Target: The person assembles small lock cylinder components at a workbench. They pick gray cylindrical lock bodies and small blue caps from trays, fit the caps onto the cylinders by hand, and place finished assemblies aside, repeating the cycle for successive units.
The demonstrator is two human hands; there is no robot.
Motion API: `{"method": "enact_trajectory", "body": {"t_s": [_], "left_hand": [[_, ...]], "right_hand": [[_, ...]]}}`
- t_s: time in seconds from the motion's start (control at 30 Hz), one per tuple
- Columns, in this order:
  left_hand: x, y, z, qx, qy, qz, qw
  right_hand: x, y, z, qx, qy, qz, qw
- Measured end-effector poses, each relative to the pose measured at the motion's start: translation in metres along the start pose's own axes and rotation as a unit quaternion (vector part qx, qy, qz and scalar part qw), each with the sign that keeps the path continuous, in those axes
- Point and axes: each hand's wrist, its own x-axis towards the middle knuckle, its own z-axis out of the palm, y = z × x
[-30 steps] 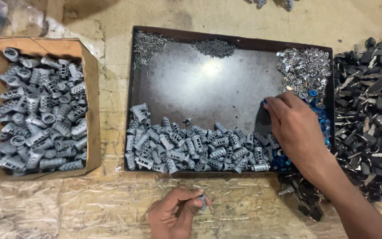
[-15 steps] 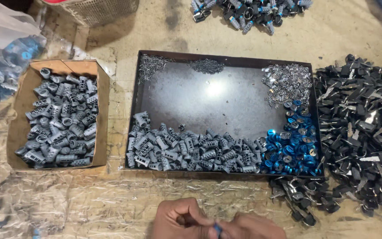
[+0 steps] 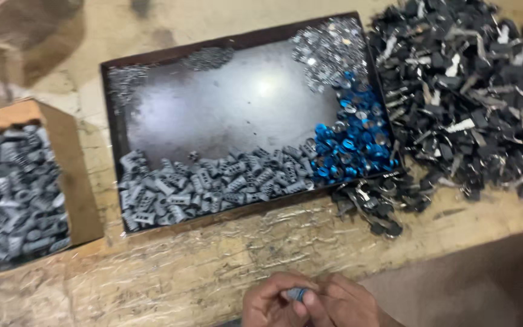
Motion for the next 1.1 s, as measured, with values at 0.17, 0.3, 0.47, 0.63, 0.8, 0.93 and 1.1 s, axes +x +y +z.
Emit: {"method": "enact_trajectory", "body": {"t_s": [0.17,0.3,0.47,0.63,0.8,0.93,1.1], "left_hand": [[-0.010,0.016,0.018,0.207,0.145,0.091,0.963],[-0.008,0.037,-0.005,0.351,0.199,0.090,0.911],[0.004,0.037,-0.009,0.336,0.247,0.087,0.905],[0.005,0.038,-0.012,0.306,0.244,0.088,0.916],[0.002,0.037,-0.022,0.268,0.279,0.056,0.920],[0.003,0.035,-0.022,0.226,0.275,0.047,0.933],[0.005,0.040,-0.018,0.248,0.264,0.054,0.930]], "right_hand": [[0.050,-0.030,-0.032,0.010,-0.136,-0.040,0.990],[0.090,-0.035,-0.068,-0.143,-0.078,0.120,0.979],[0.134,-0.039,-0.082,-0.291,-0.007,0.267,0.919],[0.146,-0.016,-0.045,-0.383,-0.099,0.146,0.907],[0.129,-0.017,-0.057,-0.345,-0.055,0.221,0.911],[0.112,-0.008,-0.081,-0.335,-0.048,0.354,0.872],[0.108,-0.002,-0.091,-0.501,-0.155,0.161,0.836]]}}
